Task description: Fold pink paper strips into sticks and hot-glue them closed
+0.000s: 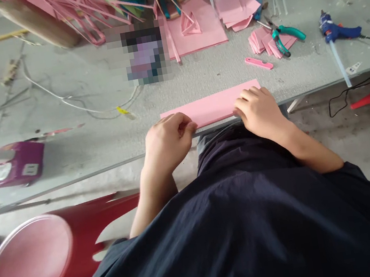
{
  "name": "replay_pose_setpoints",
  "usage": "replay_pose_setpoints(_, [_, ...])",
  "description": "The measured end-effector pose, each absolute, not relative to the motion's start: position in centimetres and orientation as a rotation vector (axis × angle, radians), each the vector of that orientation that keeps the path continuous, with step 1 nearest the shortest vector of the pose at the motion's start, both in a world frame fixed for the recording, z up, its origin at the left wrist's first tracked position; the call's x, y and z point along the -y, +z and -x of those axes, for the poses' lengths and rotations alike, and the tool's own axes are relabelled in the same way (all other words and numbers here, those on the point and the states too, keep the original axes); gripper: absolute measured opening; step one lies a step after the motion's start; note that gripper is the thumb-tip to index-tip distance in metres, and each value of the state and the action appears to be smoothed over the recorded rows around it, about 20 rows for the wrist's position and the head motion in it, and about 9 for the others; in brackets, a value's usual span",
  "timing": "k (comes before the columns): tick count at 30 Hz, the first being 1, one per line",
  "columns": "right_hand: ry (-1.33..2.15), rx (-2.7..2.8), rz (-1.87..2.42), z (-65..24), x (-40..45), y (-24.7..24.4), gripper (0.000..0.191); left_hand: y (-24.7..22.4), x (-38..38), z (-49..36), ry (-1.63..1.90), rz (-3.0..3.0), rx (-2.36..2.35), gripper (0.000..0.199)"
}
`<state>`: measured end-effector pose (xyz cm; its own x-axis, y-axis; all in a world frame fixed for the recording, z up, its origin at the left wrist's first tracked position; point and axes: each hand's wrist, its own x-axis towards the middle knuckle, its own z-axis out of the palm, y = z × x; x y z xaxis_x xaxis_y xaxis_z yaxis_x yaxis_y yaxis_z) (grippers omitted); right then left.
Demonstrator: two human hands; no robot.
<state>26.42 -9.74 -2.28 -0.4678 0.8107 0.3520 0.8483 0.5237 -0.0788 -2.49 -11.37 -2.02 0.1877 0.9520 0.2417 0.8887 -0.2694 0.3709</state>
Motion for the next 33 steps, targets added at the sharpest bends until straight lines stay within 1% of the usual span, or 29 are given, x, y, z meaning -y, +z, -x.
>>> replay_pose_setpoints(7, [-0.127, 2.33, 1.469, -27.1, 9.4, -2.2, 0.024, -3.1, 12.0, 2.7, 0.76, -2.288, -1.883, 0.009])
replay_pose_setpoints(12, [-0.102, 2.29, 1.49, -27.3, 9.5, -2.2, 0.023, -4.1, 12.8, 3.2, 0.863, -2.293, -1.953, 0.02])
replay_pose_setpoints(17, [-0.094, 2.274, 1.503, -27.2, 9.6, -2.3, 0.021, -4.3, 13.7, 3.7, 0.92, -2.276, -2.029, 0.026])
replay_pose_setpoints(22, [-0.118, 2.296, 1.52, -27.1, 9.6, -2.4, 0.021, -4.9, 14.4, 2.9, 0.974, -2.496, -1.787, 0.039])
replay_pose_setpoints(25, [-0.134, 2.297, 1.521, -27.1, 9.7, -2.3, 0.021, -5.8, 14.8, 1.7, 0.99, -2.574, -1.674, 0.038])
replay_pose_setpoints(30, [-0.081, 2.293, 1.567, -27.0, 9.7, -2.1, 0.019, -7.2, 15.4, 0.1, 0.932, -2.621, -1.767, 0.051])
replay_pose_setpoints(33, [-0.075, 2.29, 1.572, -27.0, 9.7, -2.1, 0.019, -7.6, 15.6, -0.1, 0.931, -2.633, -1.797, 0.055])
